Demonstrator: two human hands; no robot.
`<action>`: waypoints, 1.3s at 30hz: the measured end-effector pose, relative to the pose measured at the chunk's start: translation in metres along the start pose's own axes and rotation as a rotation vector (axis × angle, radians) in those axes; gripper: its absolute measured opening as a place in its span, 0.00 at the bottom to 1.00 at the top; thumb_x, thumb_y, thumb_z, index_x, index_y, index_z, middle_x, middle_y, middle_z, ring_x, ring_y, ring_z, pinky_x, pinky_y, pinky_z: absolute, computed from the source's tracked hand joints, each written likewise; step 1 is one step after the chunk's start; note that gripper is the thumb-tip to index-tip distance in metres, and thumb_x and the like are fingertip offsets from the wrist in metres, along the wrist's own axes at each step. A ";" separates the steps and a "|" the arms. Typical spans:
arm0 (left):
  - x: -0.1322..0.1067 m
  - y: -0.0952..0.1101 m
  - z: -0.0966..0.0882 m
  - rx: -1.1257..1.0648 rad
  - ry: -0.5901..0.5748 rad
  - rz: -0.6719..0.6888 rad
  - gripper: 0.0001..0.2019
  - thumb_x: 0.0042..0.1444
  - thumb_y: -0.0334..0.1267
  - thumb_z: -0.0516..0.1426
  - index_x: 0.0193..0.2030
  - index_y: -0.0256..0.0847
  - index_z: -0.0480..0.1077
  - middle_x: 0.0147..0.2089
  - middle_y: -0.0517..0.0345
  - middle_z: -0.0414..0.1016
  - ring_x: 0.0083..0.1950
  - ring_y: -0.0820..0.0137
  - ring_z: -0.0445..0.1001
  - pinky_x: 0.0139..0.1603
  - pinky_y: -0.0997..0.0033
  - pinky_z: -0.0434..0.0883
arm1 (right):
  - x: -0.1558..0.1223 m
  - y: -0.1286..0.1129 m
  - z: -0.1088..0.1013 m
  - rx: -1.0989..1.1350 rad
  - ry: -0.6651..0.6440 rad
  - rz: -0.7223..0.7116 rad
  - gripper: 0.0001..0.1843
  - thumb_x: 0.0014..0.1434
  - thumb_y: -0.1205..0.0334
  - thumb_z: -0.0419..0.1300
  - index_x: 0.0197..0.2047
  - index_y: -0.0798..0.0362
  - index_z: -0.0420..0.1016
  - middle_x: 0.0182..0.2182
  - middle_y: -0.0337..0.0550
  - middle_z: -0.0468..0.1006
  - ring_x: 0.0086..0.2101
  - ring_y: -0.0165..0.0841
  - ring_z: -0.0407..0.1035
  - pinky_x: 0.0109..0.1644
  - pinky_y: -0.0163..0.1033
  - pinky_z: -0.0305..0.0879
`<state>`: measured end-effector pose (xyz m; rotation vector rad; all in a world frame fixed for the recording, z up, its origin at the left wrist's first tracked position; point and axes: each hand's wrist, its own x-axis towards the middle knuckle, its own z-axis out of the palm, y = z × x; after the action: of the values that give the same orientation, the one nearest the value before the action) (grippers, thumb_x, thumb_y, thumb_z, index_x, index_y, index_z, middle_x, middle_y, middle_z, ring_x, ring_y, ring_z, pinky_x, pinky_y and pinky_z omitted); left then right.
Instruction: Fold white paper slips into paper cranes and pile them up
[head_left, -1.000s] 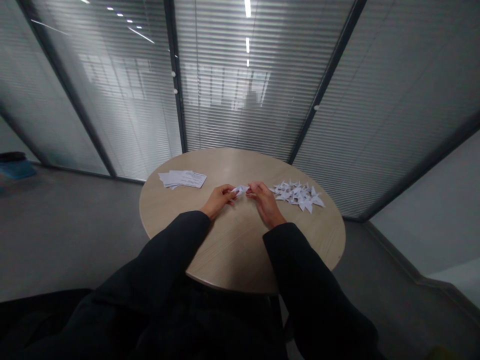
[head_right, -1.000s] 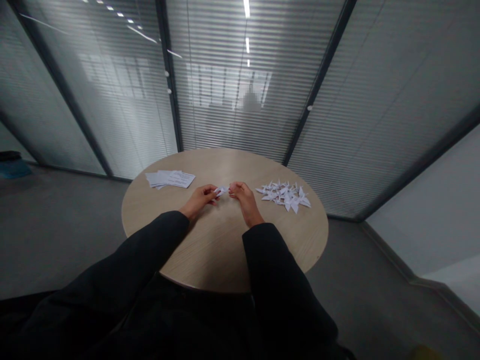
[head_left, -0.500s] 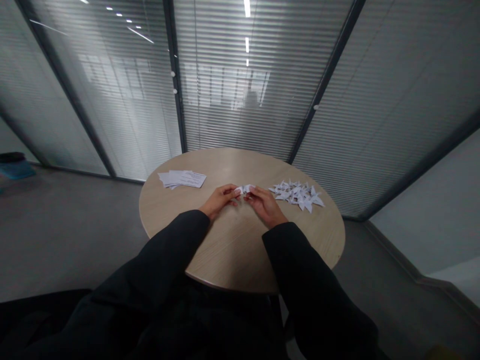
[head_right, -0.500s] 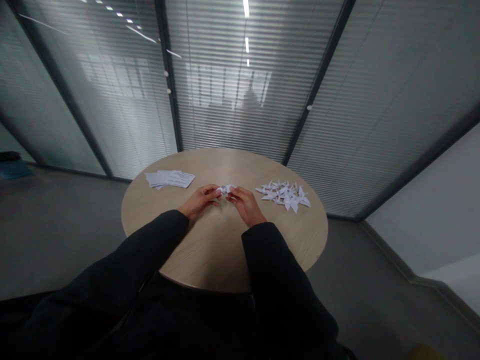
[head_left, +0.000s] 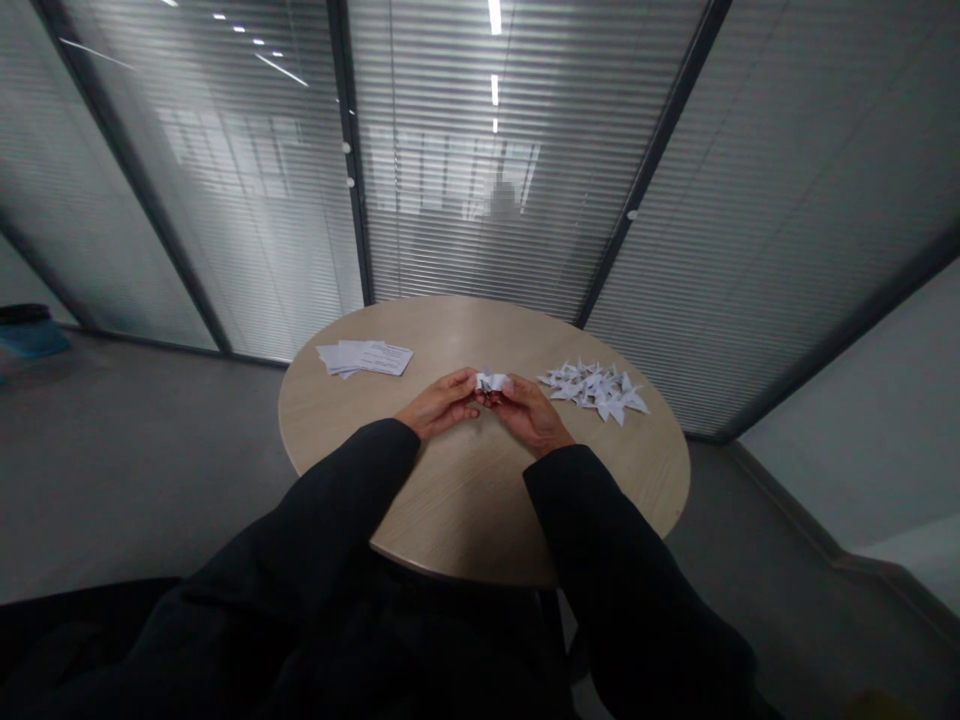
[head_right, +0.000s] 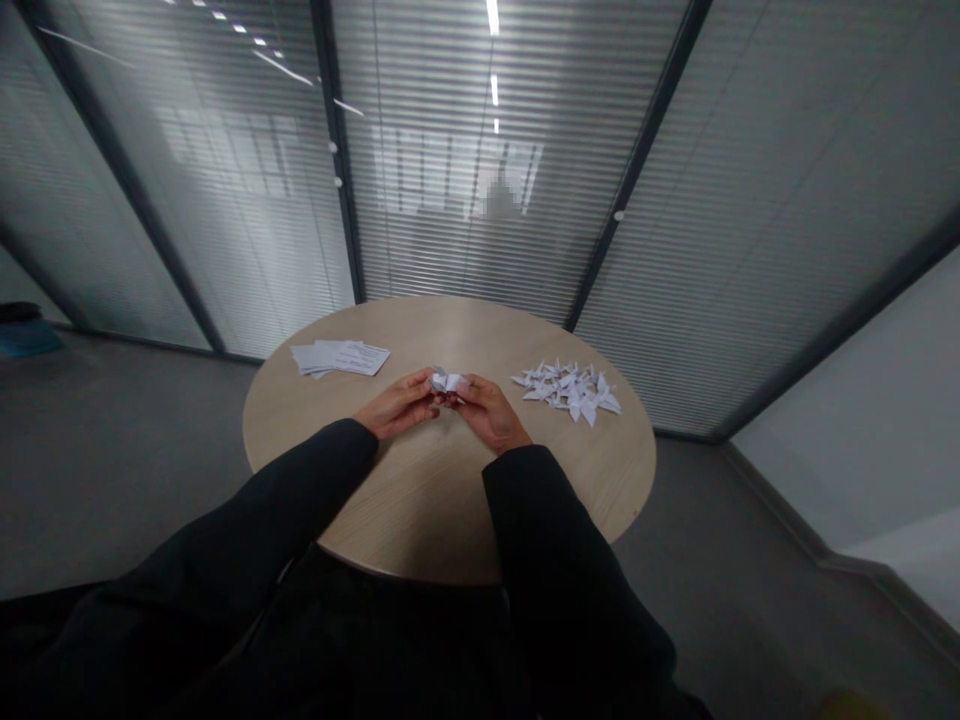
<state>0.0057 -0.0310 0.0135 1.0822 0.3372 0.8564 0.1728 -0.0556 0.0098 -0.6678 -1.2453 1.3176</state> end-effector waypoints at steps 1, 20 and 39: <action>0.000 0.000 -0.001 -0.007 -0.017 -0.002 0.15 0.47 0.43 0.67 0.36 0.38 0.69 0.32 0.58 0.70 0.33 0.75 0.70 0.31 0.77 0.69 | -0.001 -0.001 0.001 -0.001 -0.009 0.008 0.18 0.39 0.48 0.71 0.27 0.50 0.74 0.27 0.39 0.75 0.31 0.35 0.68 0.46 0.47 0.67; 0.009 -0.001 -0.013 0.124 0.142 0.021 0.19 0.43 0.47 0.68 0.30 0.33 0.71 0.26 0.61 0.67 0.27 0.79 0.66 0.26 0.81 0.65 | 0.004 0.000 -0.013 -0.237 -0.131 0.042 0.10 0.50 0.54 0.68 0.30 0.53 0.78 0.28 0.37 0.75 0.29 0.29 0.69 0.38 0.37 0.65; 0.008 0.003 -0.007 -0.185 0.065 -0.126 0.13 0.60 0.35 0.57 0.25 0.34 0.65 0.20 0.64 0.59 0.21 0.79 0.62 0.23 0.80 0.64 | 0.003 0.004 -0.007 -0.236 -0.206 0.026 0.13 0.43 0.57 0.73 0.35 0.48 0.83 0.36 0.41 0.83 0.40 0.35 0.74 0.54 0.46 0.63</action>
<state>0.0050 -0.0199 0.0139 0.8546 0.3693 0.7952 0.1771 -0.0504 0.0046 -0.7285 -1.5813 1.2968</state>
